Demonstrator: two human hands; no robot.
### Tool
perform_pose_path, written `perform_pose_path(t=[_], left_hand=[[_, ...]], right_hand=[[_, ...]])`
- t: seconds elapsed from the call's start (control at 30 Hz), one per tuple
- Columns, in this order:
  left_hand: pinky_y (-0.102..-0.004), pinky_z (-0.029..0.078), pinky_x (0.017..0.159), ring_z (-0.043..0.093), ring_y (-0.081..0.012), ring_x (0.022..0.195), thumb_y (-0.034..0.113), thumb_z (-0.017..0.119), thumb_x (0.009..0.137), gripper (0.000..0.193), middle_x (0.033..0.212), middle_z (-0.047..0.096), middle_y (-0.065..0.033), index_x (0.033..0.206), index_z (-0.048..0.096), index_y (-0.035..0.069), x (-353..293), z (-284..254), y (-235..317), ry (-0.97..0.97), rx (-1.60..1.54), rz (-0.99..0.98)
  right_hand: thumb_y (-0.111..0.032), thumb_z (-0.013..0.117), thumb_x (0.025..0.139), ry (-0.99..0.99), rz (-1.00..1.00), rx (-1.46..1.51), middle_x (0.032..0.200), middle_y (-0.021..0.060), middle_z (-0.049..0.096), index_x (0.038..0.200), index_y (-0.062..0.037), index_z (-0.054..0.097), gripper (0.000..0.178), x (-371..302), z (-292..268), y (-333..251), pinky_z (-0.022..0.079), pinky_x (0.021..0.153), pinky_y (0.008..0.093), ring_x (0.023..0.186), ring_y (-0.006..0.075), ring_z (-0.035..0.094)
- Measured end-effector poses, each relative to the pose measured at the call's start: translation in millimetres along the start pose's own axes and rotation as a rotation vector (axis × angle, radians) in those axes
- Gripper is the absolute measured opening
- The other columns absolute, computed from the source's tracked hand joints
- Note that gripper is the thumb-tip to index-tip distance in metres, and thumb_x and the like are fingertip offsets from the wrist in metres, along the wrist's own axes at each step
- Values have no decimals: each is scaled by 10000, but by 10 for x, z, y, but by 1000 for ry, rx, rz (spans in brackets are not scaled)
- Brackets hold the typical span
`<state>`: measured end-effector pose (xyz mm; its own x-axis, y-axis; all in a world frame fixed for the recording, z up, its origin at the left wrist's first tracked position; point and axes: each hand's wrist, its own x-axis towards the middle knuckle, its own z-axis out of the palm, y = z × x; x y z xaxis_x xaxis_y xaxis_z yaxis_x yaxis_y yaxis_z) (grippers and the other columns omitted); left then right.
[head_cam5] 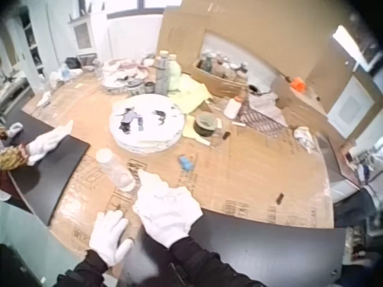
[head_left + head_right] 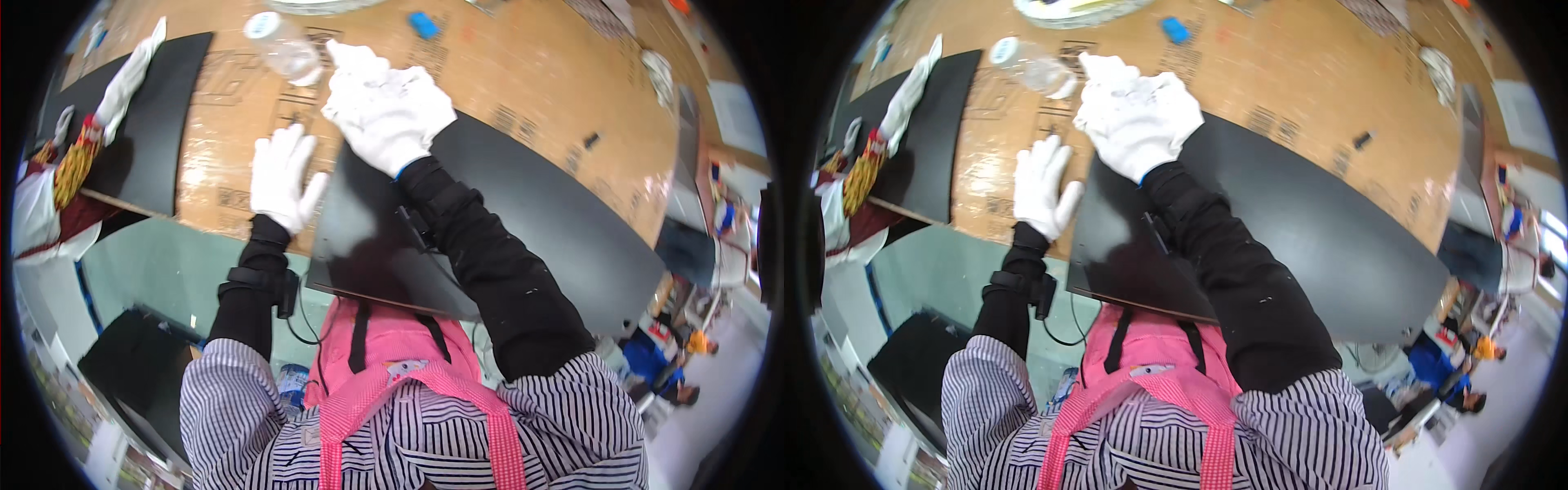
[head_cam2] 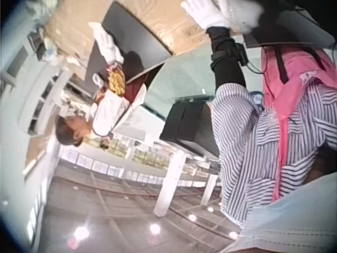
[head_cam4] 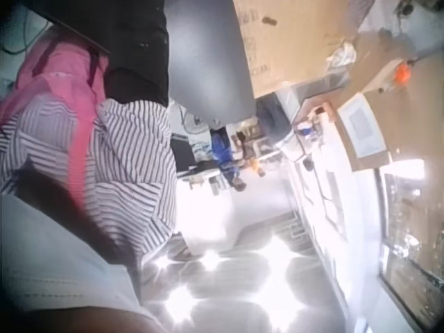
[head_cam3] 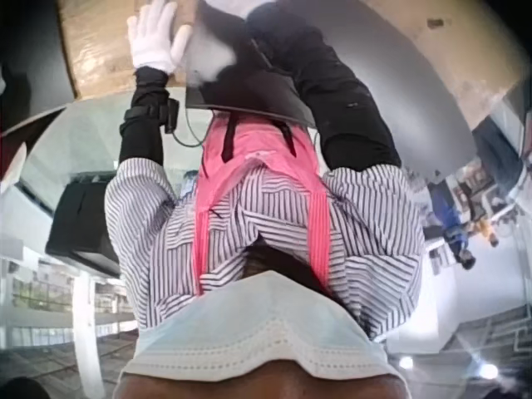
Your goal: Wiping down black furniture panels with a white cloth in a furniture manufacturing workshop.
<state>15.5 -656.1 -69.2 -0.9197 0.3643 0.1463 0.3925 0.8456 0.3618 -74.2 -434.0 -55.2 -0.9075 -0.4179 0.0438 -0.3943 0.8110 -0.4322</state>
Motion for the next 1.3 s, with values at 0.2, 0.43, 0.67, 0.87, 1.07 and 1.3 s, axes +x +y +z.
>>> perform_pose_path(t=[0.2, 0.43, 0.67, 0.87, 1.07, 1.3], left_hand=[[-564, 196, 1276, 377, -421, 1513, 283, 727, 914, 670, 1620, 454, -197, 1515, 526, 66, -125, -66, -71, -31, 60, -31], [-565, 189, 1280, 371, -410, 1520, 274, 746, 887, 696, 1622, 453, -187, 1517, 528, 75, -123, -16, -36, -27, 53, -38], [-562, 185, 1283, 369, -408, 1524, 274, 769, 848, 749, 1634, 443, -184, 1526, 518, 77, -136, 66, -62, -25, 55, -14], [-540, 162, 1298, 336, -383, 1552, 230, 708, 898, 710, 1653, 415, -191, 1553, 488, 67, -135, 91, -126, -58, 119, 15], [-536, 158, 1302, 327, -371, 1560, 251, 702, 909, 709, 1673, 390, -176, 1564, 483, 90, -100, 36, -143, -42, 156, 41], [-544, 161, 1297, 335, -388, 1552, 254, 698, 904, 704, 1656, 414, -186, 1553, 490, 78, -129, 62, -164, -36, 138, 51]], right_hand=[[-358, 451, 1098, 263, 583, -201, 1255, 162, 737, 1449, -168, 616, 432, -1513, -1138, 824, 567, 914, 449, 1004, 379, 727], [-361, 545, 1048, 318, 1318, -308, 1372, 155, 632, 1363, -66, 599, 435, -2366, -1156, 1606, 495, 1085, 413, 1266, 330, 634], [-300, 558, 961, 196, 267, 5, 1583, 293, 415, 1511, 89, 403, 692, -387, -464, -249, 376, 1165, 502, 1437, 414, 443], [-278, 578, 951, 362, 305, -34, 1270, 170, 609, 1314, -87, 582, 410, -903, -586, -46, 495, 887, 477, 1064, 327, 617], [-307, 421, 1092, 549, 849, -409, 1412, 181, 619, 1512, -124, 481, 462, -3182, -1451, 1535, 558, 933, 491, 1181, 394, 665], [-434, 453, 1051, 458, 1534, -300, 1428, 191, 545, 1393, -114, 498, 471, -3491, -1591, 1893, 468, 1080, 514, 1274, 415, 603]])
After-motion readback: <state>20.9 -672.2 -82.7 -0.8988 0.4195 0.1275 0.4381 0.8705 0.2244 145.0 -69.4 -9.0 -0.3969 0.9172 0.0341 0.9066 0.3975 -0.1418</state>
